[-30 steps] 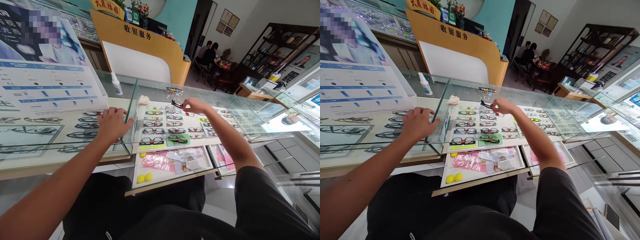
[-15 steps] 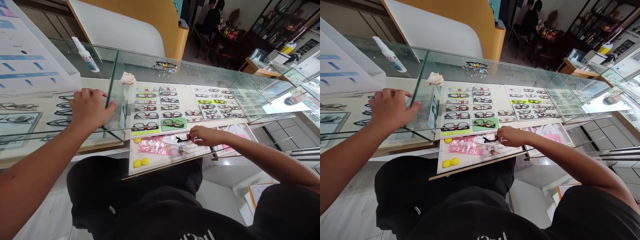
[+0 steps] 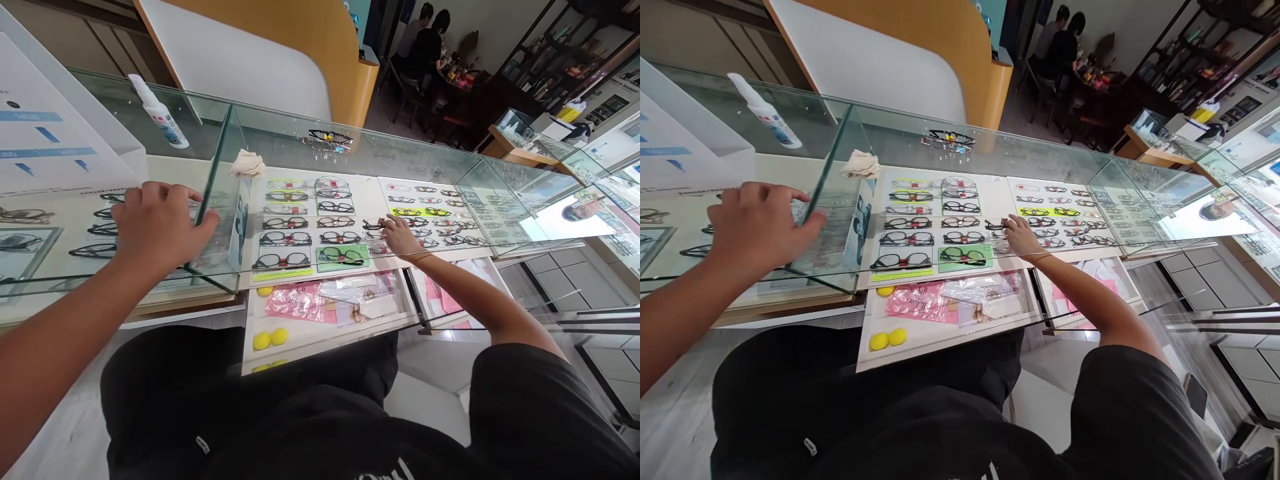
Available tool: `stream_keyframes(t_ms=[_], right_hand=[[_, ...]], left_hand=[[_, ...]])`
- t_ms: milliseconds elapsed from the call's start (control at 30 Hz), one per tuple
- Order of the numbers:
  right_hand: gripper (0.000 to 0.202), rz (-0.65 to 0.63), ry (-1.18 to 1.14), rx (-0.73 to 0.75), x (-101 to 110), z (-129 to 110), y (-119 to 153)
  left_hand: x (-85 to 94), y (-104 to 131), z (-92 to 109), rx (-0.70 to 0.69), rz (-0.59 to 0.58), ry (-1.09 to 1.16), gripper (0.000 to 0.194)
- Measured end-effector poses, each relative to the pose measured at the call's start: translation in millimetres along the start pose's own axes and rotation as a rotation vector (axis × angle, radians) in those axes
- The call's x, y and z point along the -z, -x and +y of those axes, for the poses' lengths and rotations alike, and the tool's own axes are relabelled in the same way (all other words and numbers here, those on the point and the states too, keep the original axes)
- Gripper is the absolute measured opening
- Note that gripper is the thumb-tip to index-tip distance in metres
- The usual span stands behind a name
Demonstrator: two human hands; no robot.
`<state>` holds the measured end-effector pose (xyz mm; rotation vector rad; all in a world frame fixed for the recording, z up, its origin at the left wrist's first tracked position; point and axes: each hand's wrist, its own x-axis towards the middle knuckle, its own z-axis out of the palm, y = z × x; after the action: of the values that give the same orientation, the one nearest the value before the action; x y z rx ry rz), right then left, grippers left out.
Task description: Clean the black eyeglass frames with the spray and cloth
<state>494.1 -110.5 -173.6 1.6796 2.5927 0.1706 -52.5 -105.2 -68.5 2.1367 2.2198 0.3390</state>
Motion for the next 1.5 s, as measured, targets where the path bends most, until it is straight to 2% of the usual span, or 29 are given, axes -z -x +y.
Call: stream_keyframes(t_ms=[233, 400, 600, 900, 1500], right_hand=[[0.043, 0.040, 0.054, -0.093, -35.8, 28.0, -40.9], [0.043, 0.037, 0.045, -0.136, -51.0, 42.2, -70.9], [0.044, -0.019, 0.005, -0.100, -62.6, 61.9, -83.2], [0.040, -0.064, -0.025, -0.092, -63.4, 77.9, -89.0], [0.044, -0.062, -0.023, -0.078, -58.9, 78.0, -93.0]], left_hand=[[1.0, -2.0, 0.6, 0.020, 0.002, -0.022, 0.068], [-2.4, -4.2, -3.8, 0.012, 0.014, -0.036, 0.070], [-2.3, -3.8, -5.6, 0.019, 0.009, -0.047, 0.071], [-0.8, -2.0, -4.5, 0.038, -0.004, -0.049, 0.075], [-0.5, -3.7, -4.5, 0.042, -0.010, -0.049, 0.078]])
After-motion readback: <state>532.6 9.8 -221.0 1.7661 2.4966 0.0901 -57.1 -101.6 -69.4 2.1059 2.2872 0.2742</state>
